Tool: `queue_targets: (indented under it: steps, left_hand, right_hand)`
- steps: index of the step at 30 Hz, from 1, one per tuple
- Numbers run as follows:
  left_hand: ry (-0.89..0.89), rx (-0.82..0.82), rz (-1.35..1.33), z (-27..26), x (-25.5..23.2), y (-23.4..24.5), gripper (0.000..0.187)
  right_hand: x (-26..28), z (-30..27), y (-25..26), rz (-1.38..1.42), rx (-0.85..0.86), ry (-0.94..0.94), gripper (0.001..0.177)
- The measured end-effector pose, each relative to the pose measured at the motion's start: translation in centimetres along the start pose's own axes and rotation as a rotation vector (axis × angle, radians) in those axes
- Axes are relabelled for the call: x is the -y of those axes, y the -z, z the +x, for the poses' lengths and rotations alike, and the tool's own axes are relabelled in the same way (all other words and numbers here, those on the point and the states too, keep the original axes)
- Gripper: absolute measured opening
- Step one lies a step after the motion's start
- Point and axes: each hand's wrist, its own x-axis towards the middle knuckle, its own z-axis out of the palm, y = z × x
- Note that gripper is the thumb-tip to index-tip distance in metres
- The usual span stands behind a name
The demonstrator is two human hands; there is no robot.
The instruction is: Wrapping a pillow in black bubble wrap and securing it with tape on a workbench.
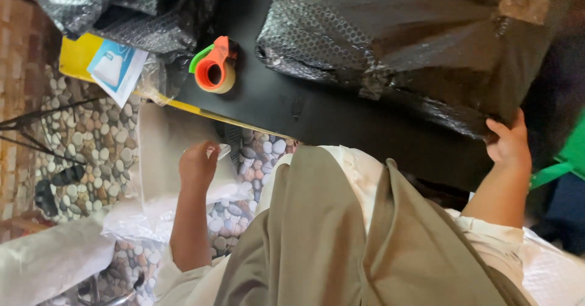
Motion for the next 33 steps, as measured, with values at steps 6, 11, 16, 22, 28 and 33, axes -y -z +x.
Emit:
queue_targets:
  steps: [6, 11, 16, 22, 28, 33]
  left_hand:
    - [-0.471, 0.289, -0.132, 3.9, -20.4, 9.0, 0.013]
    - [-0.965, 0.164, -0.24, 4.4, -36.3, 7.7, 0.035]
    - [-1.217, 0.093, -0.228, 3.8, -48.5, 1.2, 0.053]
    - [-1.269, 0.039, 0.001, 3.9, -57.5, -7.6, 0.069]
    - [-1.149, 0.015, 0.328, 5.2, -59.5, -11.7, 0.079]
    - [-1.138, 0.066, 0.343, 4.6, -59.9, -9.7, 0.072]
  right_hand:
    - [0.7, -0.3, -1.0, 0.085, 0.029, -0.003, 0.061]
    - [0.8, -1.1, -2.6, 0.026, -0.018, 0.136, 0.05]
    - [-0.3, 0.0, -2.7, 0.098, -0.029, 0.178, 0.052]
    - [1.8, -1.0, -4.1, 0.103, -0.025, 0.197, 0.06]
    - [1.9, -0.6, -3.6, 0.094, 0.05, 0.196, 0.064]
    - [2.5, -1.0, -3.4, 0.032, 0.078, 0.182, 0.063]
